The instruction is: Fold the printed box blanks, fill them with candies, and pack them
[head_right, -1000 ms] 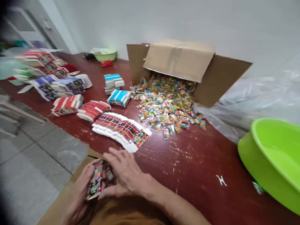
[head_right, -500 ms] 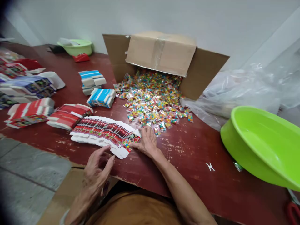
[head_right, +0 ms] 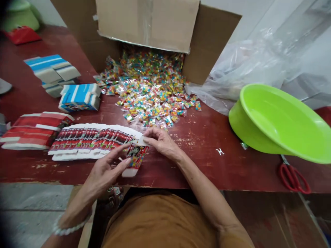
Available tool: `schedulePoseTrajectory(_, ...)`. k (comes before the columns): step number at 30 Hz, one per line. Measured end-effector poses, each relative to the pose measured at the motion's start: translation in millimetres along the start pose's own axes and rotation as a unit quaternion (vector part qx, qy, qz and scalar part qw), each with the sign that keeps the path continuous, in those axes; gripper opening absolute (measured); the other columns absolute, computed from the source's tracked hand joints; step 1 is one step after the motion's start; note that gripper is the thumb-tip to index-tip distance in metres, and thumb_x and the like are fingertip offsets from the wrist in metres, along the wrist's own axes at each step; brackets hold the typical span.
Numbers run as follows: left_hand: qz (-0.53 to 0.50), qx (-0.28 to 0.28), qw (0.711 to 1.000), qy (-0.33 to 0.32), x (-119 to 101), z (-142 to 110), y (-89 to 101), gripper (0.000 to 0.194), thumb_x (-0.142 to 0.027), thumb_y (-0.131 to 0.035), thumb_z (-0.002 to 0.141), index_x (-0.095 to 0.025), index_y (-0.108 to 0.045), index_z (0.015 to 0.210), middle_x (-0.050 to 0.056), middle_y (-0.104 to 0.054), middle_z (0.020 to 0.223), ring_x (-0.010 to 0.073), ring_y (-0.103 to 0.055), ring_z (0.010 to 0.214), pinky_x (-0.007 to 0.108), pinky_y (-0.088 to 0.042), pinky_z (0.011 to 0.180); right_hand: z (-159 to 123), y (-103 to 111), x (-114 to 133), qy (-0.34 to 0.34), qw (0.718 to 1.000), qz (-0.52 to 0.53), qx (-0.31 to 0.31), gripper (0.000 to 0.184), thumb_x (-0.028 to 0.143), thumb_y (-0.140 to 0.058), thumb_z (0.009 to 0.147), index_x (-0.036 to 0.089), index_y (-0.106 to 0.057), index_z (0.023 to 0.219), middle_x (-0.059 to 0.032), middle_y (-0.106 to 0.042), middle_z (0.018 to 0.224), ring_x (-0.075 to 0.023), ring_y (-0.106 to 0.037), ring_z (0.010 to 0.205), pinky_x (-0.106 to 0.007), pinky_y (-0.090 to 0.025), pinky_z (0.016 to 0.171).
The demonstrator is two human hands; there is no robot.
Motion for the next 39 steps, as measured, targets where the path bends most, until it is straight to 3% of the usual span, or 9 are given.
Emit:
schedulePoseTrajectory(4, -0.289, 0.249, 0.917, 0.12, -21, 1, -15.6, 0.045, -0.046, -0.076, 0.078, -0.015, -0.073, 0.11, 0.01, -0.076, 0.099, 0.0256, -0.069, 0.095, 0.034, -0.053, 0.087, -21, -8, 23, -0.017, 0.995, 0.068, 0.07, 0.02, 0.035, -0.072, 0.084, 0.018, -0.061, 0.09, 0.0013, -0.06, 0.081, -0.0097, -0.054, 0.068, -0.021, -0.045, 0.06)
schedulePoseTrajectory(7, -0.386, 0.294, 0.86, 0.156, -32, 1, -33.5, 0.039, -0.046, -0.081, 0.07, -0.013, -0.073, 0.088, 0.007, -0.073, 0.077, 0.0212, -0.07, 0.07, 0.03, -0.054, 0.07, -28, -6, 25, -0.008, 0.995, 0.078, 0.061, 0.018, 0.033, -0.07, 0.087, 0.018, -0.061, 0.091, 0.0014, -0.058, 0.079, -0.0081, -0.051, 0.063, -0.019, -0.043, 0.054)
schedulePoseTrajectory(11, -0.44, 0.264, 0.839, 0.182, -33, 2, -58.0, 0.043, -0.043, -0.085, 0.066, -0.015, -0.07, 0.096, 0.004, -0.07, 0.073, 0.0194, -0.069, 0.06, 0.028, -0.054, 0.06, -37, 9, 15, -0.015, 0.996, 0.075, 0.044, 0.019, 0.033, -0.067, 0.09, 0.02, -0.059, 0.101, 0.0023, -0.058, 0.081, -0.0051, -0.048, 0.052, -0.018, -0.04, 0.046)
schedulePoseTrajectory(17, -0.413, 0.2, 0.863, 0.213, -44, 4, -83.8, 0.035, -0.037, -0.087, 0.066, -0.016, -0.066, 0.084, -0.001, -0.067, 0.057, 0.0176, -0.066, 0.047, 0.033, -0.058, 0.06, -60, 34, 8, 0.011, 0.995, 0.091, 0.029, 0.047, 0.033, -0.073, 0.084, 0.024, -0.05, 0.124, -0.0014, -0.062, 0.102, -0.007, -0.058, 0.066, -0.021, -0.051, 0.06)
schedulePoseTrajectory(20, -0.367, 0.14, 0.897, 0.202, -53, 2, -92.1, 0.03, -0.034, -0.087, 0.067, -0.015, -0.067, 0.081, 0.001, -0.068, 0.055, 0.0161, -0.064, 0.045, 0.027, -0.054, 0.051, -70, 39, 6, -0.011, 0.996, 0.093, 0.013, 0.049, 0.032, -0.078, 0.078, 0.023, -0.055, 0.12, -0.003, -0.065, 0.106, -0.0104, -0.063, 0.08, -0.024, -0.054, 0.073)
schedulePoseTrajectory(25, -0.336, 0.053, 0.919, 0.197, -54, -2, -104.3, 0.034, -0.038, -0.087, 0.067, -0.015, -0.07, 0.085, 0.003, -0.073, 0.067, 0.016, -0.068, 0.055, 0.025, -0.055, 0.056, -76, 35, 5, -0.037, 0.999, 0.036, -0.001, 0.025, 0.042, -0.068, 0.085, 0.018, -0.063, 0.088, 0.0014, -0.063, 0.071, -0.0107, -0.057, 0.057, -0.024, -0.049, 0.055)
schedulePoseTrajectory(29, -0.308, -0.008, 0.941, 0.143, -49, -3, -106.6, 0.048, -0.035, -0.088, 0.068, -0.018, -0.065, 0.106, 0.004, -0.077, 0.091, 0.0181, -0.072, 0.08, 0.025, -0.057, 0.072, -75, 35, 6, 0.05, 0.991, -0.079, -0.097, 0.015, 0.032, -0.064, 0.087, 0.018, -0.066, 0.083, -0.0006, -0.066, 0.077, -0.0122, -0.059, 0.067, -0.025, -0.049, 0.065)
schedulePoseTrajectory(35, -0.285, -0.085, 0.952, 0.073, -54, -11, -115.5, 0.078, -0.027, -0.085, 0.072, -0.031, -0.038, 0.134, 0.003, -0.076, 0.106, 0.0194, -0.073, 0.083, 0.032, -0.061, 0.071, -77, 39, -8, 0.011, 0.99, 0.042, -0.134, 0.045, 0.037, -0.075, 0.08, 0.022, -0.053, 0.117, -0.0007, -0.071, 0.088, -0.0157, -0.067, 0.08, -0.03, -0.052, 0.077)
schedulePoseTrajectory(39, -0.239, -0.105, 0.965, 0.018, -52, -14, -120.8, 0.066, -0.032, -0.082, 0.075, -0.028, -0.049, 0.131, 0.007, -0.073, 0.112, 0.0208, -0.072, 0.089, 0.031, -0.06, 0.073, -81, 40, -9, 0.034, 0.989, 0.057, -0.135, 0.029, 0.037, -0.075, 0.08, 0.022, -0.062, 0.1, -0.0001, -0.068, 0.086, -0.0138, -0.063, 0.076, -0.027, -0.051, 0.072)
Point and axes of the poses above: each hand's wrist, its own z-axis towards the middle knuckle, its own y-axis out of the back of the hand, x = y × z, the point moved 1 cm from there along z, towards the middle knuckle
